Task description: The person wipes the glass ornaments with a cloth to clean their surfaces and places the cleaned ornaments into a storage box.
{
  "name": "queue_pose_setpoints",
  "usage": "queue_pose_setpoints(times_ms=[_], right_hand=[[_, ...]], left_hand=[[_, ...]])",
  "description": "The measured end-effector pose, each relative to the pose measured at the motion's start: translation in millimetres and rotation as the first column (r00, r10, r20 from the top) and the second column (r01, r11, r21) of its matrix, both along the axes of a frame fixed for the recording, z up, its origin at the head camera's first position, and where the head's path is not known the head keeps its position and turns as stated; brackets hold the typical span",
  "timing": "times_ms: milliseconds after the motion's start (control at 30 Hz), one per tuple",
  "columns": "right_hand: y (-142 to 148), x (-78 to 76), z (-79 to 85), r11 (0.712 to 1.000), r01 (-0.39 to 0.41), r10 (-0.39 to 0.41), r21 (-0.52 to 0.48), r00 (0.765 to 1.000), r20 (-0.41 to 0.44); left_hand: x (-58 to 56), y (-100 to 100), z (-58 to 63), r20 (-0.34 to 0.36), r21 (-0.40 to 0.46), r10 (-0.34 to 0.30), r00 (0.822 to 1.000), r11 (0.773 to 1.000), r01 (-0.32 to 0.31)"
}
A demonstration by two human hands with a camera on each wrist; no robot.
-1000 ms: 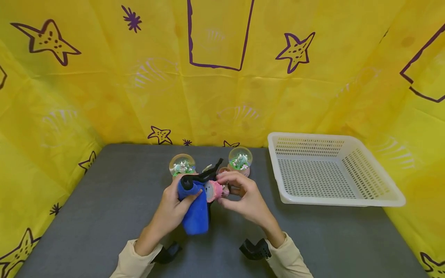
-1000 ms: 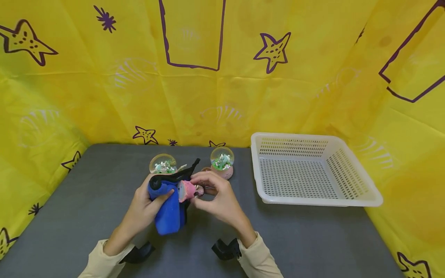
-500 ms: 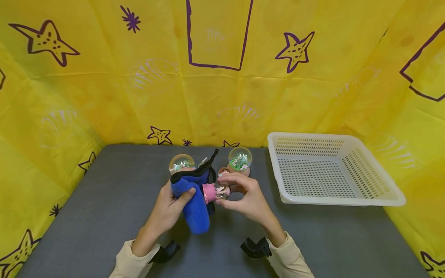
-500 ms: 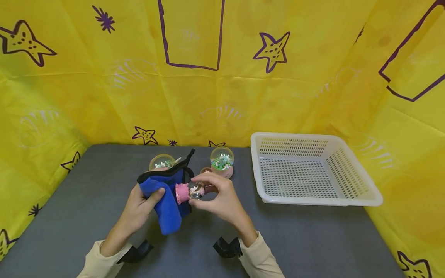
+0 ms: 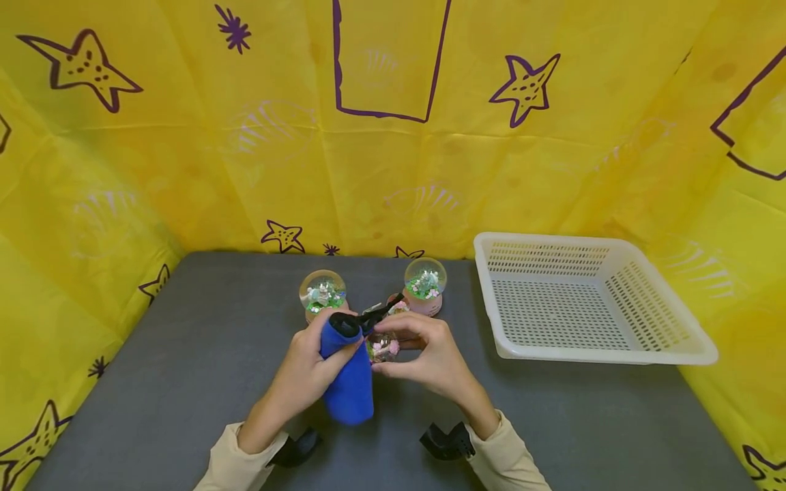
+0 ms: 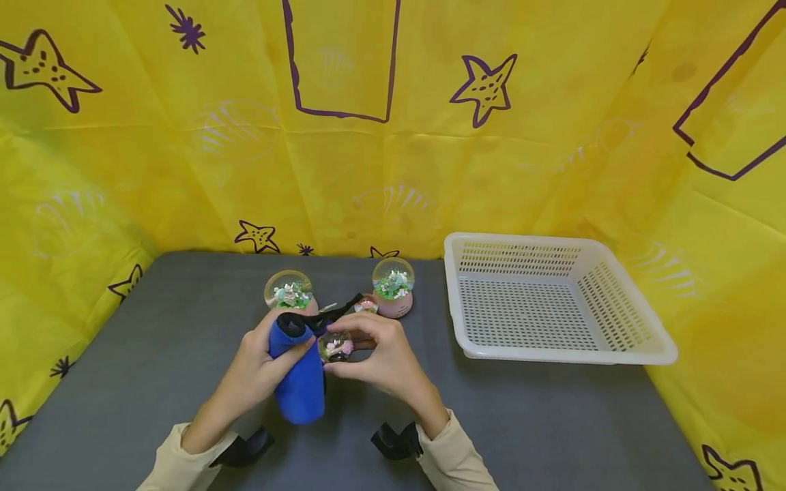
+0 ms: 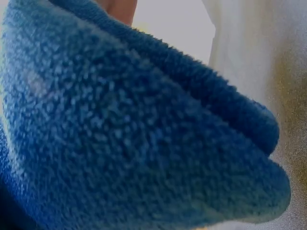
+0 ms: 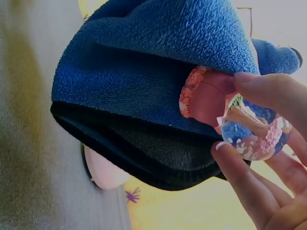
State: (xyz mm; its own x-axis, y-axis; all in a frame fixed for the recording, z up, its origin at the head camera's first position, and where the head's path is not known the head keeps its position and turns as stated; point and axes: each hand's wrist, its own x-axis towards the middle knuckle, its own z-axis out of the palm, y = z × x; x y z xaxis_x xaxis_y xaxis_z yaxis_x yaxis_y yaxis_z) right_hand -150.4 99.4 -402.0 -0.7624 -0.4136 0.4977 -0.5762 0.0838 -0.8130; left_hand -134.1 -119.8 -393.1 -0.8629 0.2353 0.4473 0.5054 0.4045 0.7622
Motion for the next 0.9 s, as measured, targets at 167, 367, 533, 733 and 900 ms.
queue_pose_setpoints(times_ms=[167,367,533,733,900], right_hand=[[1.6,0.2,2.4,1.0,-0.018,0.019,-0.025,0.999,0.036],[4.8,0.1,6.0,0.998,-0.024,0.028,-0.057,0.996,0.085],[5.3,0.2,6.5,0.992,-0.091,0.099,-0.089,0.991,0.093],[1.7,0.1,6.0,0.992,-0.093,0.104,-0.09,0.986,0.128],[0.3,2.0,8.9,0.997,-0.072,0.071,-0.008,0.951,0.301]], left_hand=[[-1.4,-2.5,1.2,0.094,0.015,-0.07,0.993,0.997,0.069],[-1.9,-4.1,4.7,0.235,0.013,-0.23,0.944,0.972,0.233],[-0.8,-3.0,5.8,0.291,0.048,-0.221,0.931,0.975,0.216],[-0.2,-0.2,3.9,0.141,0.056,-0.11,0.984,0.993,0.103],[-1.8,1.4,-1.1,-0.014,0.042,-0.009,1.0,0.999,0.009]])
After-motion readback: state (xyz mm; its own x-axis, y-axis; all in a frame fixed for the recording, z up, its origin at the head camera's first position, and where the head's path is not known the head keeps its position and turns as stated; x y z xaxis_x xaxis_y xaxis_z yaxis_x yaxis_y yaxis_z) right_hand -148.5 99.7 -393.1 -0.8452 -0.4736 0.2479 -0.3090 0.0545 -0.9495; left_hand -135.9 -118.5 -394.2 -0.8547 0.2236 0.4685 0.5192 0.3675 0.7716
